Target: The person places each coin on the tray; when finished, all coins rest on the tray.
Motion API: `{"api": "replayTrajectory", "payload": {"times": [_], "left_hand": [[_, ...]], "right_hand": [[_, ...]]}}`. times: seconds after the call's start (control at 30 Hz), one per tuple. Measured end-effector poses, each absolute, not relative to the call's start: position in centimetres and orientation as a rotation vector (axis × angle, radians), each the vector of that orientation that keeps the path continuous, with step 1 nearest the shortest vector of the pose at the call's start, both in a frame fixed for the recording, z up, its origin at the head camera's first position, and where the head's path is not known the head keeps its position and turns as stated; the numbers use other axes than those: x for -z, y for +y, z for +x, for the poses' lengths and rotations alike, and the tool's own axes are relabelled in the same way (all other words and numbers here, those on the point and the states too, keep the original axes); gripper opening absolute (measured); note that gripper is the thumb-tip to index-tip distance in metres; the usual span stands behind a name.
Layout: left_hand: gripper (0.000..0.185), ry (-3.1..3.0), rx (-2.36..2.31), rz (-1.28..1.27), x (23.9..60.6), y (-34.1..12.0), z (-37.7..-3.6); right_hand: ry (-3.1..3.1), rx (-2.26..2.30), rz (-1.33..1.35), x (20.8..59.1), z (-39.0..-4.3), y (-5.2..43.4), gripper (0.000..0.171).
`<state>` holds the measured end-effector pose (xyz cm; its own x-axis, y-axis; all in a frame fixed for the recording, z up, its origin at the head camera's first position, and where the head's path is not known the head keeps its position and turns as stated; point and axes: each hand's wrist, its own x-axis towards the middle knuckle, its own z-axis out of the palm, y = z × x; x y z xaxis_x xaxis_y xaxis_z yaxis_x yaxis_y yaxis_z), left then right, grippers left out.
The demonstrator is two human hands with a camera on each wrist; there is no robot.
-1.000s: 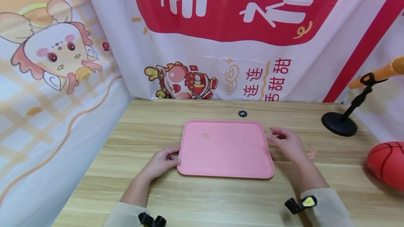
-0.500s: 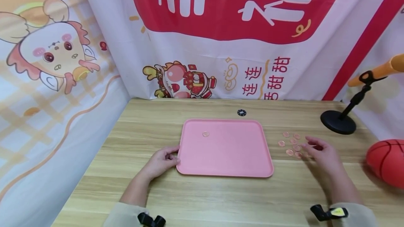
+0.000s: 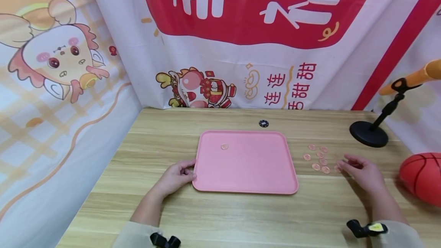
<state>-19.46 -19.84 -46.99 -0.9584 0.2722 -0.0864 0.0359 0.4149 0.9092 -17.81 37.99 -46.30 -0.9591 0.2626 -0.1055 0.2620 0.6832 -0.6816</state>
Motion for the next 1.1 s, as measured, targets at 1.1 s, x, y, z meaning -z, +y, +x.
{"api": "replayTrajectory", "payload": {"times": [1.1], "left_hand": [[0.056, 2.457, -1.557, 0.287, 46.8, -19.9, -19.3]], "right_hand": [[-2.999, -0.943, -0.317, 46.3, -19.1, 38.9, 0.056]]}}
